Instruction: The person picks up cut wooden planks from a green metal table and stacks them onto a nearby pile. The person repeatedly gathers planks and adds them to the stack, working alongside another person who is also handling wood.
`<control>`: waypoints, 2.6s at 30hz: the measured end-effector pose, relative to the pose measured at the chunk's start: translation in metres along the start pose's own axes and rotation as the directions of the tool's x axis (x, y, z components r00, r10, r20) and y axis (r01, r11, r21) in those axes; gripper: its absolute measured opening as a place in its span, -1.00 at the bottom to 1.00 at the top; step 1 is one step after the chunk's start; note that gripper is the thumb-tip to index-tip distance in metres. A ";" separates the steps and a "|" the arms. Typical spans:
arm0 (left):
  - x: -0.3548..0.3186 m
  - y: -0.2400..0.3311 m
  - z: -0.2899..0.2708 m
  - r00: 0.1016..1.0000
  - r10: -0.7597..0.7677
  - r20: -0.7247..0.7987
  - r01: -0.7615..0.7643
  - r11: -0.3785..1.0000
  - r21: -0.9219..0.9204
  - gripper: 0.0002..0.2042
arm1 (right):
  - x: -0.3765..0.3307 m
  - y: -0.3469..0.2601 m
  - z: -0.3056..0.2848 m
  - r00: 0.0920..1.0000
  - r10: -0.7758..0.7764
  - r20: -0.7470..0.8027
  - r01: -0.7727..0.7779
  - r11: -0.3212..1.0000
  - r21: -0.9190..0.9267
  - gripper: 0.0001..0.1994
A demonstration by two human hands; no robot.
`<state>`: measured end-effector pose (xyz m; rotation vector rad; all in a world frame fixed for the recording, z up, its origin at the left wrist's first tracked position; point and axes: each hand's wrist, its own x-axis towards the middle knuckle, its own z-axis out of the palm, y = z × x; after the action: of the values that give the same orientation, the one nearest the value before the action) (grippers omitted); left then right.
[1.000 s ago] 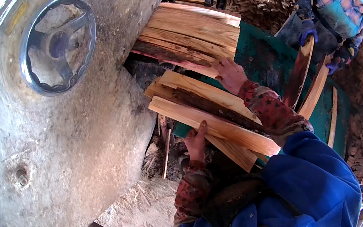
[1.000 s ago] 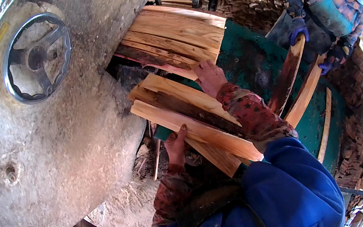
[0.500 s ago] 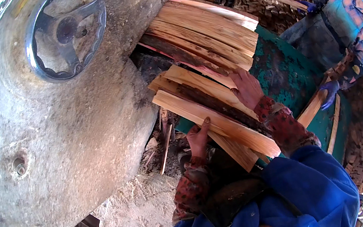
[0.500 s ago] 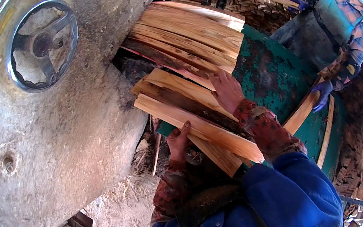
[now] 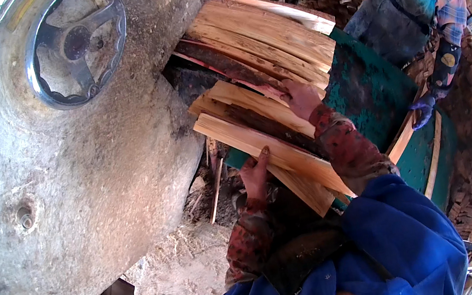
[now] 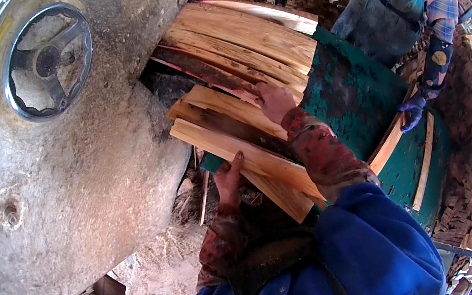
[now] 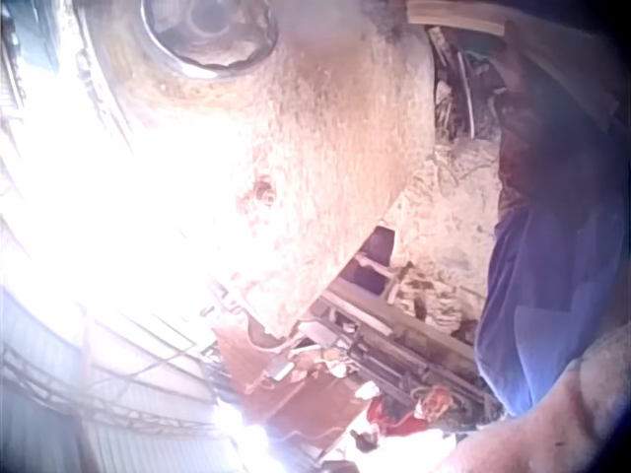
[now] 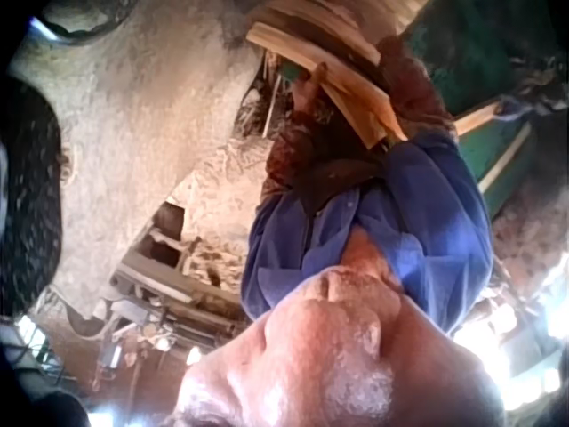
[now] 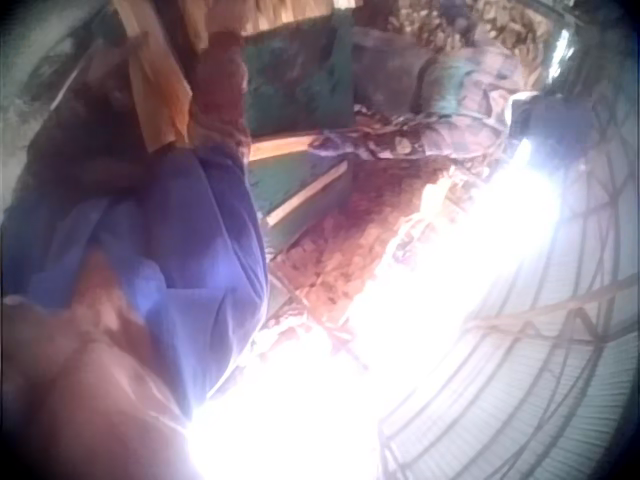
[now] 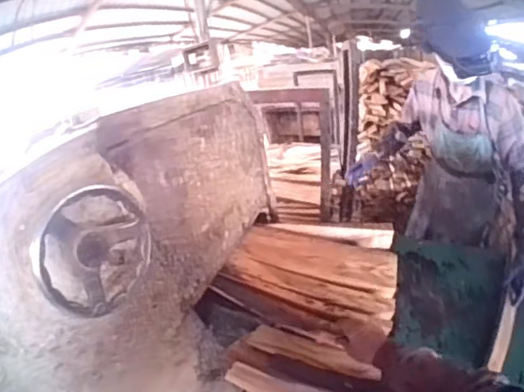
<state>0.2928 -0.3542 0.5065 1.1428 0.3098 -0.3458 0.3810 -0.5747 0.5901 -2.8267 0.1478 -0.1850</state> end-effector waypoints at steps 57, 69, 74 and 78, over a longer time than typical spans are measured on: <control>-0.024 0.002 0.001 0.995 -0.078 -0.058 0.077 0.997 -0.011 -0.79 | -0.183 0.048 -0.064 0.999 -0.046 -0.003 0.046 0.993 0.113 -0.44; -0.022 -0.003 -0.002 0.999 0.014 -0.052 -0.011 0.998 0.062 -0.84 | -0.145 0.056 -0.051 0.992 -0.055 0.113 0.070 0.989 -0.128 -0.07; -0.023 -0.001 -0.001 0.999 0.045 -0.026 -0.044 0.998 0.049 -0.80 | -0.138 0.055 -0.057 0.983 -0.023 0.184 0.032 0.998 -0.045 -0.06; -0.022 -0.001 -0.001 0.999 0.010 -0.034 -0.010 1.000 -0.014 -0.76 | -0.143 0.055 -0.057 0.983 0.055 0.174 -0.073 0.992 0.100 -0.12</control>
<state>0.2726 -0.3508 0.5143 1.1369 0.3362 -0.3152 0.2272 -0.6262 0.6114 -2.7117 0.1850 0.0634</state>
